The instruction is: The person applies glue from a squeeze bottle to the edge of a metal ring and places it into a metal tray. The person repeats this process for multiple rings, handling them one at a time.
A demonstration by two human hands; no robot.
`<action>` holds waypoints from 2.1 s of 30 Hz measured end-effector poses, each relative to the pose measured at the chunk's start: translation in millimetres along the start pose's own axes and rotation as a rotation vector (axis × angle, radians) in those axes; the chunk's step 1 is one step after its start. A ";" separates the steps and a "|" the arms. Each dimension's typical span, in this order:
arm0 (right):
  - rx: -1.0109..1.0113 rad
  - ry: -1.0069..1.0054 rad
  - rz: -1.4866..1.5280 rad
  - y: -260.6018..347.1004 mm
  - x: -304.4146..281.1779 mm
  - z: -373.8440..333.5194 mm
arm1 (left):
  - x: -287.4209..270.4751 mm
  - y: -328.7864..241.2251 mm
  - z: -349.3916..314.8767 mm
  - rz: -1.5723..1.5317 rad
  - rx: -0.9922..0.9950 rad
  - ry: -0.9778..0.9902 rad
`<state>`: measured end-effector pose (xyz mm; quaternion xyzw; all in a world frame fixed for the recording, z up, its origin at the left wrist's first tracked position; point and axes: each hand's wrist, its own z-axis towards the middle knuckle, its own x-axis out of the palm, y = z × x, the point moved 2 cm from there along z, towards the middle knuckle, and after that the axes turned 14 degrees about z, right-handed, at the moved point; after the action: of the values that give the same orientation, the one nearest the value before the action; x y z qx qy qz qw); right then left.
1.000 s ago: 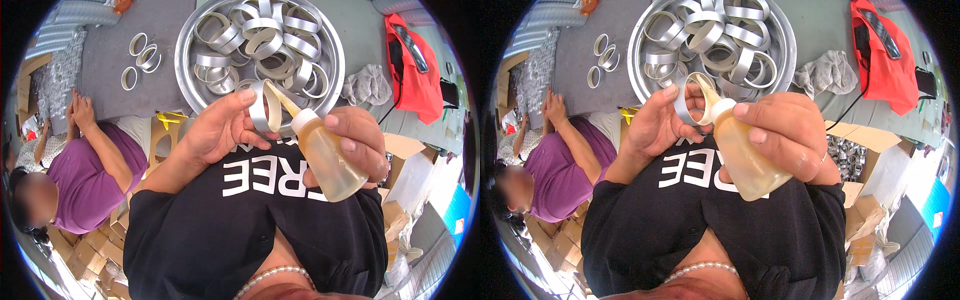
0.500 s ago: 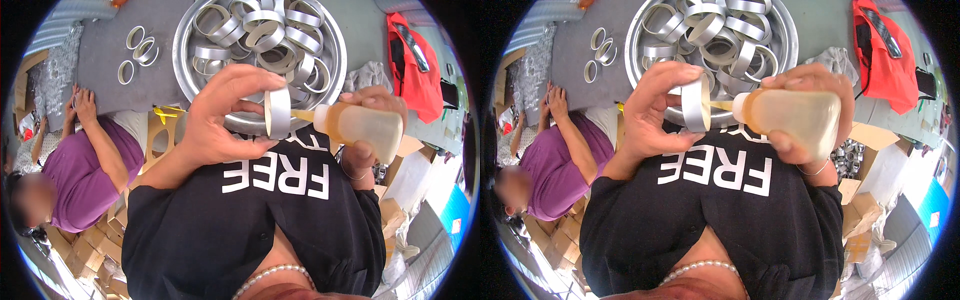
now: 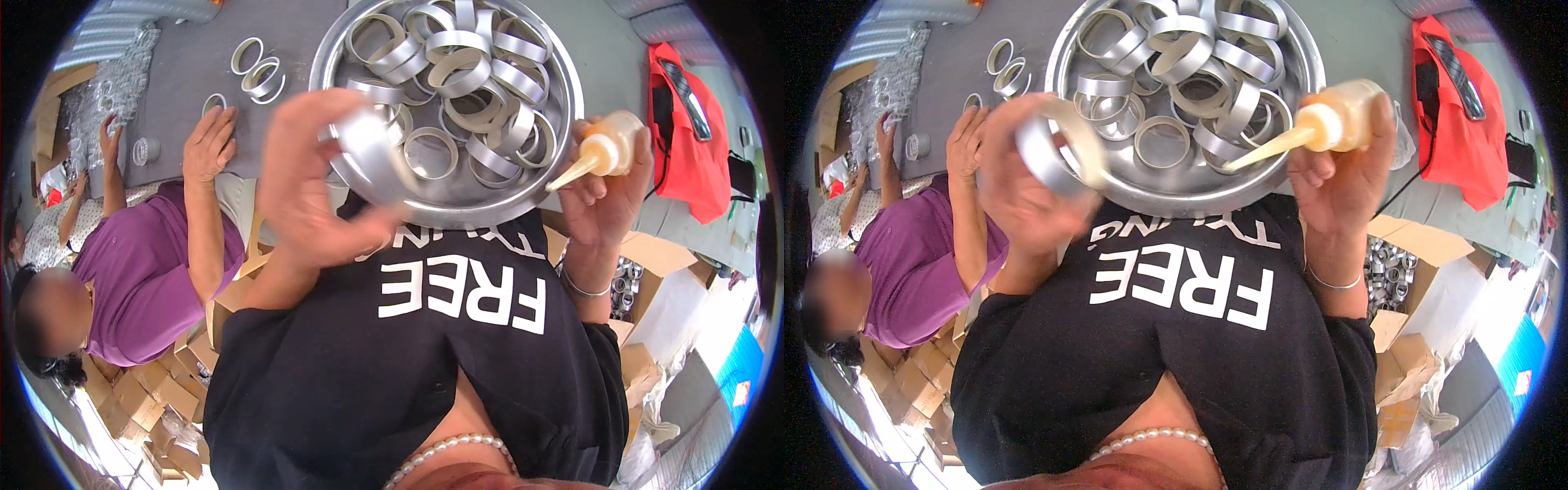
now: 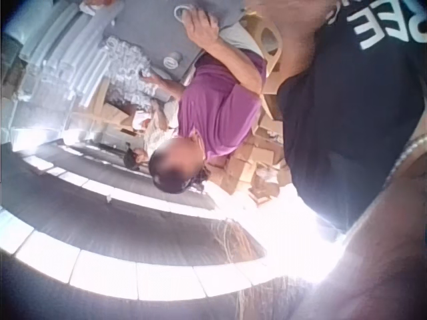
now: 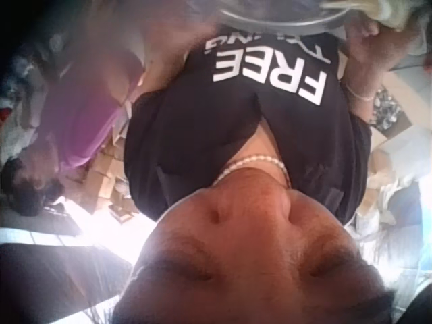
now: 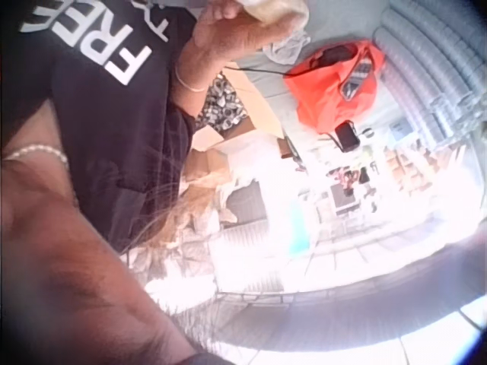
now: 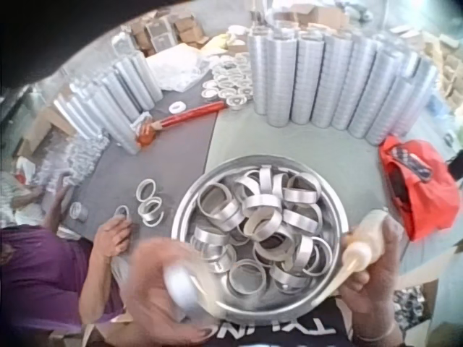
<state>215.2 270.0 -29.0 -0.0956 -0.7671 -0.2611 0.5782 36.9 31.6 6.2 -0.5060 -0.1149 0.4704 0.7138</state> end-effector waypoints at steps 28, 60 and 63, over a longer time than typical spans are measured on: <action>-0.175 -0.025 0.091 19.1 -4.5 -7.3 | 45.4 8.1 5.2 -0.037 -0.533 0.764; -0.945 0.481 -0.704 -4.5 26.2 -25.5 | 51.1 2.5 -3.8 -0.868 -0.991 0.552; -0.926 0.893 -0.969 1.2 40.0 -34.6 | 48.6 5.1 -7.4 -0.977 -1.073 0.563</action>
<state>232.1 247.1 15.6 0.1314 -0.2335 -0.7879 0.5544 64.7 65.6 -16.6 -0.7746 -0.3511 -0.1638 0.4998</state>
